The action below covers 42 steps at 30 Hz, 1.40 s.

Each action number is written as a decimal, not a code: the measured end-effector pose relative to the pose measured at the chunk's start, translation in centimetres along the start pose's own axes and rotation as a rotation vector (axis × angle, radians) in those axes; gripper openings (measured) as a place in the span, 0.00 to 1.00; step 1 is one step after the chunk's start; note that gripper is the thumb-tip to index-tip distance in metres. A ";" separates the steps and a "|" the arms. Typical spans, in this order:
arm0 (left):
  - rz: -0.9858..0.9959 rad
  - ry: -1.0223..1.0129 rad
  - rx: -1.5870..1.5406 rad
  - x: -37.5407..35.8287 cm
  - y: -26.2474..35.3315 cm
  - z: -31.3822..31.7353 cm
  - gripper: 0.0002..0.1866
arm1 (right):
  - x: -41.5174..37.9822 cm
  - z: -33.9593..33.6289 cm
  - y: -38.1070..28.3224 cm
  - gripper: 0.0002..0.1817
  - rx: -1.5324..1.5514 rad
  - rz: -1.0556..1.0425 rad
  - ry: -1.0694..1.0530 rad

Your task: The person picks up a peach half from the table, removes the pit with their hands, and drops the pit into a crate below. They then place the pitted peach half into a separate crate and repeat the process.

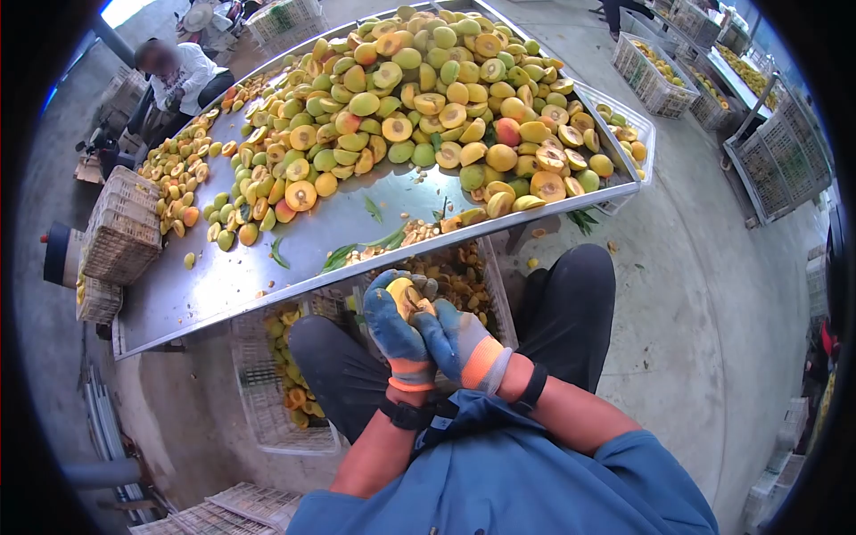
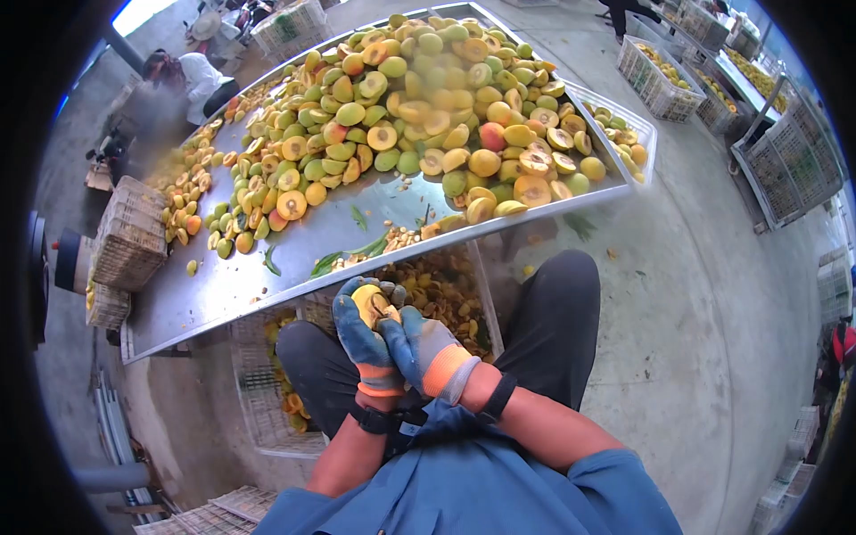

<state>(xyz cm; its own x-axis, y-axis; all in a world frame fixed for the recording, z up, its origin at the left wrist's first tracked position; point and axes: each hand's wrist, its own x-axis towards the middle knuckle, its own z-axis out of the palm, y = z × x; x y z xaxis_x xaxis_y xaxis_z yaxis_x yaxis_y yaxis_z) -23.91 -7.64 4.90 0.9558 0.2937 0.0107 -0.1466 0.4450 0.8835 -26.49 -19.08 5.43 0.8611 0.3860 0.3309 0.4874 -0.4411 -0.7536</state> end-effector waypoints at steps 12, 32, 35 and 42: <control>-0.113 -0.011 -0.085 -0.8 -0.4 -1.2 0.22 | 0.5 -1.1 0.5 0.16 0.113 0.113 -0.245; -0.365 -0.095 0.023 -0.3 -1.5 -3.7 0.26 | 0.9 -2.7 1.0 0.26 0.902 1.031 -0.620; -0.318 -0.099 0.120 -0.8 -1.7 -4.0 0.27 | 0.7 -2.7 1.0 0.26 1.040 1.089 -0.652; -0.442 -0.206 -0.094 -0.4 -1.8 -4.2 0.26 | 0.6 -2.9 1.9 0.24 1.241 1.109 -0.719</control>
<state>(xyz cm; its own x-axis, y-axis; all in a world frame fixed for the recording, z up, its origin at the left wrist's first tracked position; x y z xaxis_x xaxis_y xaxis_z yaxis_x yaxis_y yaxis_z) -25.14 -5.04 1.39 0.9609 -0.1091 -0.2546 0.2706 0.5663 0.7785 -24.59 -22.02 5.85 0.2881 0.7505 -0.5947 -0.8758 -0.0447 -0.4806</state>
